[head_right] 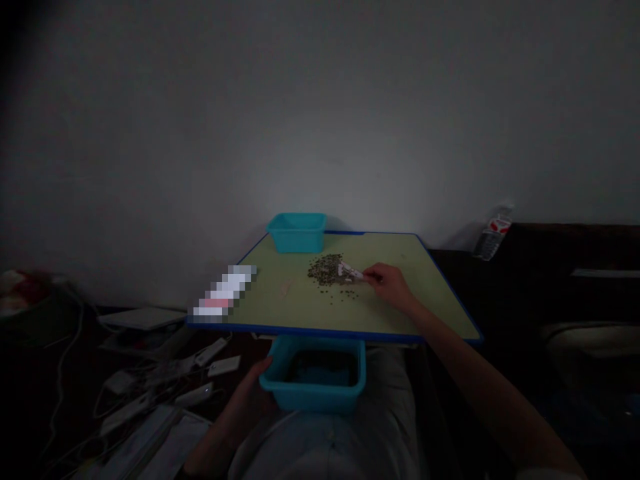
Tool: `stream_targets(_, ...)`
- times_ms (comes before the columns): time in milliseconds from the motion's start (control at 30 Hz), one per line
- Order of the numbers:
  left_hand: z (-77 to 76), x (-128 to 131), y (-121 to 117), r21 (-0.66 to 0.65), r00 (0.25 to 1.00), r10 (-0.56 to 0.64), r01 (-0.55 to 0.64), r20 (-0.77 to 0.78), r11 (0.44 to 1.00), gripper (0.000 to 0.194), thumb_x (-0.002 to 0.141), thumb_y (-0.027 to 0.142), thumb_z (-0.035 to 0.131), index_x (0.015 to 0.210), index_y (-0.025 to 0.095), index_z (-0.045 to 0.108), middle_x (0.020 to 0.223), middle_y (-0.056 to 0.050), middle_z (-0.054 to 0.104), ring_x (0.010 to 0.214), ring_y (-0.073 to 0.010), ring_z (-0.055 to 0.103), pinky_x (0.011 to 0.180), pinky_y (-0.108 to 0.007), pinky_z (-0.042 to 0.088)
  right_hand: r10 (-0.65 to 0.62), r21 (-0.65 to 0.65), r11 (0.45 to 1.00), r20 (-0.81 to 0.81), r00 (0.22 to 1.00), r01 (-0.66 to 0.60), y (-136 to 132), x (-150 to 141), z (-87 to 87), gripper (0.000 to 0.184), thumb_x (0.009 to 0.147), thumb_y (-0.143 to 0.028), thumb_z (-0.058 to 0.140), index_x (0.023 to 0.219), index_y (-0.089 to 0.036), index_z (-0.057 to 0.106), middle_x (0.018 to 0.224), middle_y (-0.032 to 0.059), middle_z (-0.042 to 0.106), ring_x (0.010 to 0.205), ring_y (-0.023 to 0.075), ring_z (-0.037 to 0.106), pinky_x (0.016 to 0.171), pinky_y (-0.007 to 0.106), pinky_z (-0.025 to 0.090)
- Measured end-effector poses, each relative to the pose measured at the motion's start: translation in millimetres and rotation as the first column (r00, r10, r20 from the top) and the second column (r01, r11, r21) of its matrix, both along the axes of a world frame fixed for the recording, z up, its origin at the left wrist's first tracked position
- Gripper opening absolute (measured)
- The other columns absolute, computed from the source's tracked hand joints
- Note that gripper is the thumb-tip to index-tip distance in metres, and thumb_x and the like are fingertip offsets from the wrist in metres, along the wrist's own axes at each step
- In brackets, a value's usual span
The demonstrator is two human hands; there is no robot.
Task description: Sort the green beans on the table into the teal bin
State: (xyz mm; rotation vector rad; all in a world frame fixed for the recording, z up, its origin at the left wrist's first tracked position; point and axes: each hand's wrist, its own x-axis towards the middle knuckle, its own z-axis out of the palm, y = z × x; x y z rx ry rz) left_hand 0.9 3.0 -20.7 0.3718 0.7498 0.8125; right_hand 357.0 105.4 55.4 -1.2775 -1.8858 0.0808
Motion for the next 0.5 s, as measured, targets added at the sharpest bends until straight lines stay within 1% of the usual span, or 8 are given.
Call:
stream_targets(100,-1.6,-1,0,-0.007,0.999,-0.024,0.024,0.023,1.0,0.068,0.087,0.038,0.059,0.147,0.015,0.04,0.106,-0.012,0.08,0.109,-0.0351,0.069,0.104,-0.049,0.042,-0.099,0.025,0.995,-0.012,0.995,0.099,-17,17,-0.2,0.017,0.086,-0.029,0.059,0.086,-0.02,0.074,0.078,0.0054,0.07,0.07,0.0178,0.063,0.064,0.029,0.047)
stream_targets(200,-0.7,-2,-1,-0.013,0.999,-0.036,0.036,0.023,0.999,0.067,0.086,0.04,0.059,0.146,0.016,0.042,0.112,-0.012,0.078,0.114,-0.0359,0.066,0.105,-0.049,0.041,-0.156,0.018,0.988,-0.022,0.988,0.156,-26,26,-3.5,0.02,0.086,-0.027,0.057,0.085,-0.02,0.075,0.079,0.0062,0.071,0.07,0.0186,0.064,0.065,0.029,0.048)
stream_targets(333,-3.3,-2,1,-0.052,0.999,-0.013,0.011,-0.041,0.999,0.067,0.086,0.042,0.058,0.144,0.013,0.044,0.111,-0.014,0.079,0.117,-0.0378,0.064,0.104,-0.051,0.042,-0.207,0.02,0.978,0.033,0.978,0.207,-28,26,-6.5,0.019,0.084,-0.024,0.058,0.084,-0.021,0.076,0.081,0.0065,0.072,0.072,0.0193,0.065,0.067,0.03,0.048)
stream_targets(400,-6.8,-3,3,-0.035,0.998,-0.001,-0.001,-0.057,0.999,0.066,0.086,0.042,0.058,0.143,0.013,0.044,0.109,-0.014,0.079,0.115,-0.0384,0.065,0.103,-0.053,0.042,-0.215,0.012,0.977,0.044,0.976,0.215,-28,25,-6.8,0.018,0.084,-0.023,0.058,0.083,-0.021,0.076,0.08,0.0063,0.073,0.071,0.0191,0.066,0.066,0.03,0.049)
stream_targets(500,-9.3,-3,2,0.005,0.999,0.012,-0.012,-0.034,1.0,0.064,0.086,0.04,0.06,0.144,0.016,0.044,0.108,-0.012,0.079,0.114,-0.0373,0.066,0.104,-0.053,0.041,-0.218,0.006,0.976,0.049,0.975,0.218,-28,24,-6.9,0.017,0.083,-0.023,0.059,0.083,-0.021,0.076,0.08,0.0056,0.073,0.072,0.0187,0.066,0.068,0.03,0.049)
